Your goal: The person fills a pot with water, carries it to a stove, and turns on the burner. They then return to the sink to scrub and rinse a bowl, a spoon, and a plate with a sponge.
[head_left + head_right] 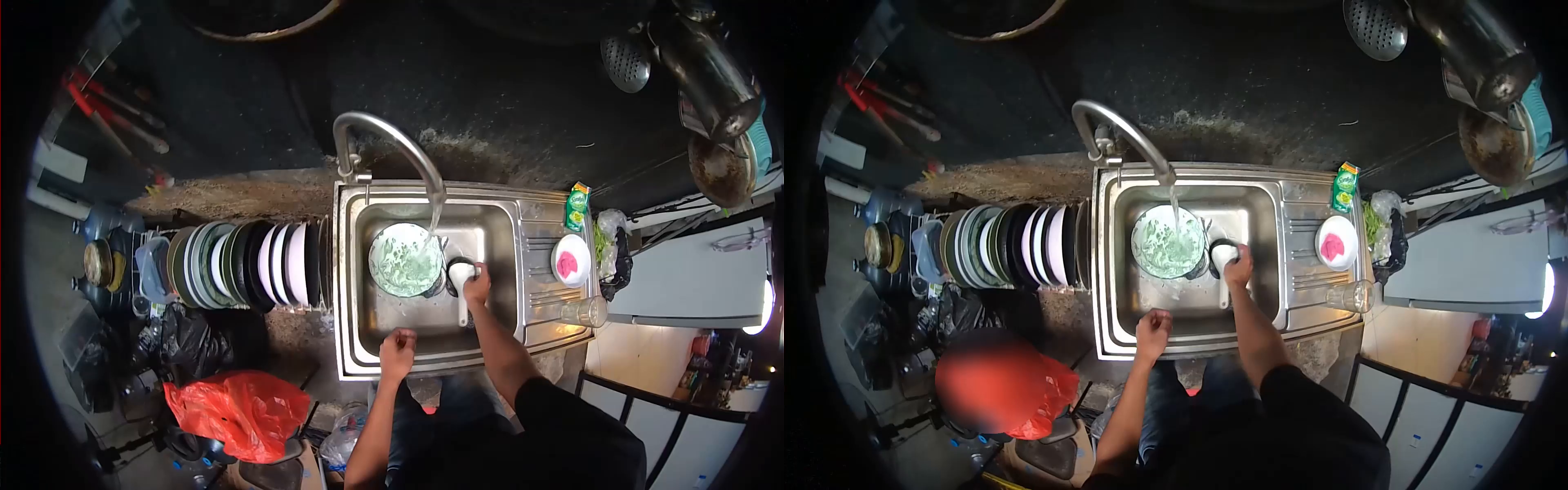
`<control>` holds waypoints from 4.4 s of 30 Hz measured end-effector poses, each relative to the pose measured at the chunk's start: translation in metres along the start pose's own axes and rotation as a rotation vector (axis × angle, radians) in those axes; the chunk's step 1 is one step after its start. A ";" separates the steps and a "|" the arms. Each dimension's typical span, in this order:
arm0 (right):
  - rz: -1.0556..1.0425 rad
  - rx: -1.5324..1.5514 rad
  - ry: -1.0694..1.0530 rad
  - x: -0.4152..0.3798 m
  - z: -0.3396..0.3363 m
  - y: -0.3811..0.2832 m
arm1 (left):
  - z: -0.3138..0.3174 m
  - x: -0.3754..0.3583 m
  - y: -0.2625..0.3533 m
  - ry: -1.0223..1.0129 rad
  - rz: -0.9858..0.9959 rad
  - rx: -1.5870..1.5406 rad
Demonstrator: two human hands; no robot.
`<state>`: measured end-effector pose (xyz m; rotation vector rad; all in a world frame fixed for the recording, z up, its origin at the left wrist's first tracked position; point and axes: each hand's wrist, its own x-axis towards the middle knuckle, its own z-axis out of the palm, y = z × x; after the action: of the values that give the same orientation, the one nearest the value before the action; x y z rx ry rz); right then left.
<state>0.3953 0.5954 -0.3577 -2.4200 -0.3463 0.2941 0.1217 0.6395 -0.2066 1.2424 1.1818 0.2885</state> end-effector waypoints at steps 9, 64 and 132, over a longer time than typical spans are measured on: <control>-0.132 0.100 0.093 -0.036 -0.047 -0.068 | 0.107 0.101 -0.001 -0.362 -0.426 -0.261; 0.119 0.063 -0.307 -0.045 -0.125 -0.083 | 0.098 0.082 0.012 0.040 -0.506 -1.051; -0.919 0.545 -0.356 -0.120 -0.273 -0.278 | 0.048 -0.030 0.269 -0.076 -0.036 -1.045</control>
<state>0.3164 0.6030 0.0416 -1.4706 -1.2864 0.3332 0.2564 0.6907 0.0278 0.3080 0.7837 0.7112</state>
